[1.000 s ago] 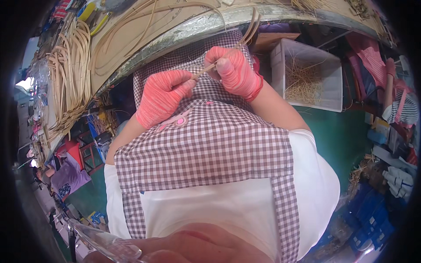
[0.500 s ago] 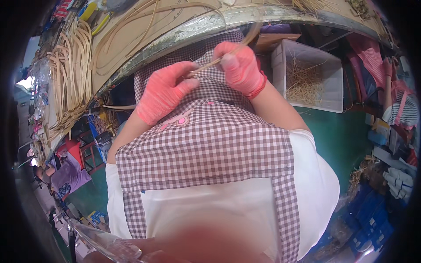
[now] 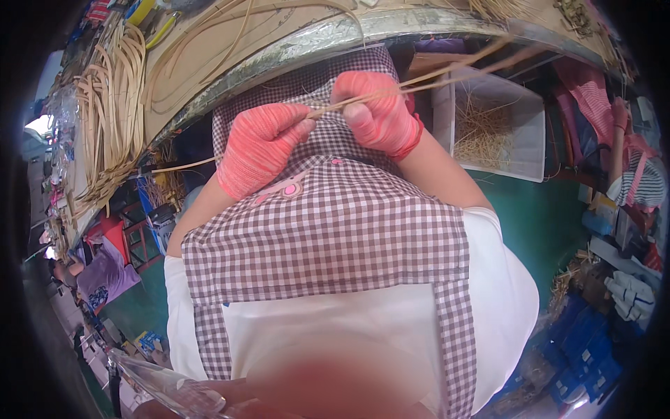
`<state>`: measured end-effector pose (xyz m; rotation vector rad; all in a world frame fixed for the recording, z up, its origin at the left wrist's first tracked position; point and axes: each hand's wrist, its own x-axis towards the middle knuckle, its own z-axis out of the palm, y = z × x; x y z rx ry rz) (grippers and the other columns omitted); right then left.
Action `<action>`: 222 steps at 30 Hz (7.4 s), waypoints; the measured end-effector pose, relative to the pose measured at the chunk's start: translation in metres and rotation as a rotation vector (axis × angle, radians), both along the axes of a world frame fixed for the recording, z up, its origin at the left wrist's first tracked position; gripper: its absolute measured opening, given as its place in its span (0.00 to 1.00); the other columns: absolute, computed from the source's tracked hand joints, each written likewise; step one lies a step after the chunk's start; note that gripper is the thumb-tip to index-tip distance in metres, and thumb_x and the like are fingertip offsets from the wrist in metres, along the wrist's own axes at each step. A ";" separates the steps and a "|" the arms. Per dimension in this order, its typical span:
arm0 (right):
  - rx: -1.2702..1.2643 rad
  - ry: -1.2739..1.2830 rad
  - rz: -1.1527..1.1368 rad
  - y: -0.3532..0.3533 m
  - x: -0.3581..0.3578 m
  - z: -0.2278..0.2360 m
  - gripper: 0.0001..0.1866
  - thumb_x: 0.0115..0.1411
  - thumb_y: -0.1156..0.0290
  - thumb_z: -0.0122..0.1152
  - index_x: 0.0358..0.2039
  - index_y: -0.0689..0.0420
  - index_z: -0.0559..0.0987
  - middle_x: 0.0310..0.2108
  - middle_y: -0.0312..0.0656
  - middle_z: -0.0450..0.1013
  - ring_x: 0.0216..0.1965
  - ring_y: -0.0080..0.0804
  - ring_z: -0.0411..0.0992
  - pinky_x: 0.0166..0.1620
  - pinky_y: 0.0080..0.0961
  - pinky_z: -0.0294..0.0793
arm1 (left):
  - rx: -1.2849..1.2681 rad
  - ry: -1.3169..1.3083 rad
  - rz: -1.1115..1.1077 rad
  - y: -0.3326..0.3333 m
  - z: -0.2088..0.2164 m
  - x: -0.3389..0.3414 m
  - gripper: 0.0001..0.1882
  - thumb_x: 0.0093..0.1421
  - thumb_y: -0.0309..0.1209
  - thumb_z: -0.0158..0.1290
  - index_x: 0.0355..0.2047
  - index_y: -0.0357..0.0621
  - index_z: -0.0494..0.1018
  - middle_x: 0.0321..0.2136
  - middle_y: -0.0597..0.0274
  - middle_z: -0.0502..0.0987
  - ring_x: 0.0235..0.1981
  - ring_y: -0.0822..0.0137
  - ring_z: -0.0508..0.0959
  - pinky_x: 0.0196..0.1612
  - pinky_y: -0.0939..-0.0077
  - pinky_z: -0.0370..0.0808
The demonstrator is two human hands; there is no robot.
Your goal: The person splits, trims, and splices bamboo strips using a small blade and by hand.
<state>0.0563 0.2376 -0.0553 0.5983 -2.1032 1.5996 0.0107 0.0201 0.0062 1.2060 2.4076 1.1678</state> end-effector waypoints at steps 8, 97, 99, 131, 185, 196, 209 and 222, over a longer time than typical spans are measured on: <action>0.101 0.037 0.008 -0.009 -0.003 -0.002 0.33 0.66 0.38 0.45 0.26 0.60 0.75 0.21 0.44 0.70 0.23 0.42 0.71 0.27 0.34 0.69 | 0.097 0.025 0.016 0.004 -0.003 0.003 0.10 0.58 0.34 0.61 0.36 0.42 0.81 0.30 0.51 0.80 0.31 0.50 0.80 0.35 0.64 0.77; 0.086 -0.069 -0.032 -0.004 0.001 -0.021 0.28 0.66 0.43 0.50 0.26 0.58 0.77 0.22 0.44 0.71 0.25 0.43 0.72 0.28 0.34 0.71 | -0.449 0.399 -0.078 -0.011 0.004 -0.009 0.08 0.58 0.35 0.59 0.31 0.45 0.77 0.26 0.53 0.78 0.28 0.49 0.79 0.31 0.59 0.75; 0.129 -0.042 -0.011 -0.014 0.001 -0.023 0.28 0.66 0.43 0.50 0.27 0.58 0.77 0.22 0.44 0.71 0.25 0.44 0.72 0.29 0.34 0.71 | -0.297 0.341 -0.101 -0.007 0.002 -0.006 0.07 0.57 0.34 0.60 0.31 0.45 0.77 0.26 0.54 0.78 0.28 0.49 0.79 0.31 0.60 0.75; -0.033 -0.204 0.065 -0.030 -0.001 -0.027 0.26 0.67 0.47 0.54 0.30 0.60 0.77 0.21 0.43 0.70 0.24 0.37 0.71 0.29 0.30 0.70 | -0.044 -0.044 0.016 -0.006 -0.001 -0.001 0.08 0.62 0.29 0.59 0.38 0.38 0.78 0.26 0.54 0.79 0.27 0.64 0.80 0.32 0.73 0.76; 0.592 -0.342 -1.117 0.166 -0.124 0.010 0.18 0.61 0.54 0.61 0.42 0.56 0.81 0.32 0.50 0.80 0.37 0.47 0.78 0.42 0.37 0.75 | -0.529 0.475 0.664 -0.041 -0.059 -0.152 0.13 0.62 0.41 0.54 0.38 0.47 0.78 0.42 0.55 0.78 0.43 0.47 0.78 0.46 0.55 0.75; 0.373 -0.142 -1.123 0.167 -0.105 0.022 0.21 0.64 0.54 0.60 0.43 0.60 0.81 0.35 0.52 0.80 0.39 0.46 0.78 0.45 0.37 0.75 | -0.208 0.659 0.468 -0.073 -0.052 -0.115 0.06 0.59 0.34 0.58 0.34 0.47 0.77 0.43 0.58 0.80 0.38 0.51 0.80 0.40 0.60 0.77; -0.303 -0.285 -0.646 0.136 -0.076 0.065 0.19 0.63 0.54 0.62 0.23 0.54 0.74 0.14 0.32 0.67 0.14 0.21 0.64 0.18 0.21 0.62 | -0.044 0.543 0.343 -0.131 -0.064 -0.108 0.10 0.59 0.27 0.60 0.42 0.45 0.79 0.45 0.55 0.81 0.39 0.56 0.82 0.42 0.69 0.79; -0.696 -0.167 -0.166 -0.004 -0.025 0.039 0.11 0.64 0.69 0.63 0.43 0.62 0.80 0.29 0.38 0.78 0.28 0.19 0.74 0.32 0.15 0.75 | 0.398 0.476 0.168 -0.027 0.045 -0.046 0.17 0.62 0.23 0.57 0.52 0.38 0.76 0.52 0.55 0.77 0.52 0.62 0.77 0.55 0.71 0.73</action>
